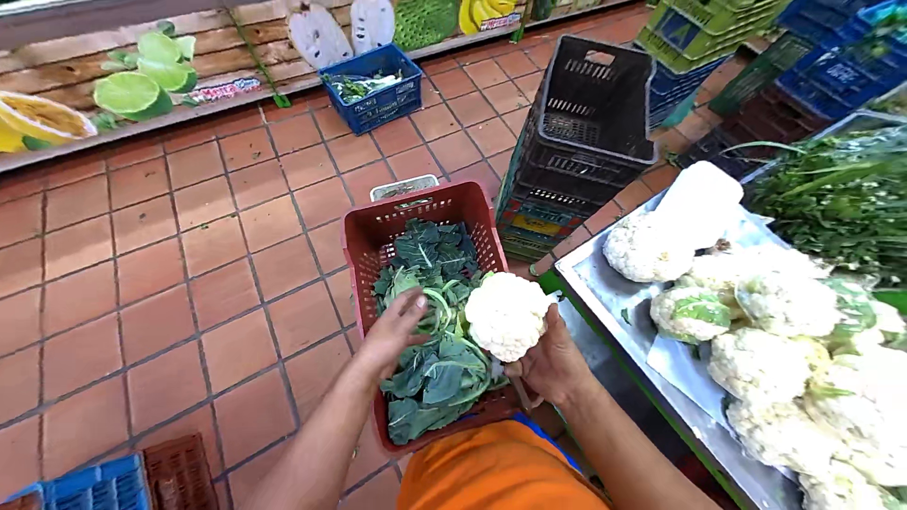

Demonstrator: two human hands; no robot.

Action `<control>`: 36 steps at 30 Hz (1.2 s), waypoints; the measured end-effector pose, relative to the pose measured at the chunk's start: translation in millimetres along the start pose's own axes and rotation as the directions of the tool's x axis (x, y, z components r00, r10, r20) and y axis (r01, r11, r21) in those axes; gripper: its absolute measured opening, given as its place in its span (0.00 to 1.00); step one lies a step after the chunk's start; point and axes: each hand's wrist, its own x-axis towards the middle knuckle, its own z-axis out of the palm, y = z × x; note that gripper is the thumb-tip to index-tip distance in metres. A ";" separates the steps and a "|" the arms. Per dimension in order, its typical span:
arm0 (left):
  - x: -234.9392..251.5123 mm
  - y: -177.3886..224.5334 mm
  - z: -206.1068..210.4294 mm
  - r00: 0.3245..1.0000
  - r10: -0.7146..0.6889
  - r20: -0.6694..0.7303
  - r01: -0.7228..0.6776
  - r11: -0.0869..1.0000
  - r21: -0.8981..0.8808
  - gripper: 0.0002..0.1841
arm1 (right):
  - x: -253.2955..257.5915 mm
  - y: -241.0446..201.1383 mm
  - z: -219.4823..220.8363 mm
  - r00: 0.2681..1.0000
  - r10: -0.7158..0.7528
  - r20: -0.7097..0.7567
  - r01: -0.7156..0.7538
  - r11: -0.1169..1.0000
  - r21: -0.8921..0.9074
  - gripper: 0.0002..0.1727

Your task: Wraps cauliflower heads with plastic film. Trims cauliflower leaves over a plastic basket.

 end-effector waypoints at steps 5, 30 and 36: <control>-0.2 17.7 66.5 0.906 0.197 0.375 -0.024 0.907 -0.420 0.54 | -33.2 -31.1 16.8 0.993 0.054 -0.102 -0.090 0.914 -0.395 0.47; -97.6 70.1 597.7 0.650 0.230 0.724 -0.350 0.936 0.017 0.23 | -435.8 -13.9 -237.6 0.265 -0.651 -0.711 0.935 0.353 0.025 0.47; -34.5 45.6 800.3 0.853 0.199 0.482 -0.177 0.980 -0.091 0.53 | -530.0 -19.4 -272.4 0.158 -0.681 -0.715 0.951 0.299 -0.074 0.28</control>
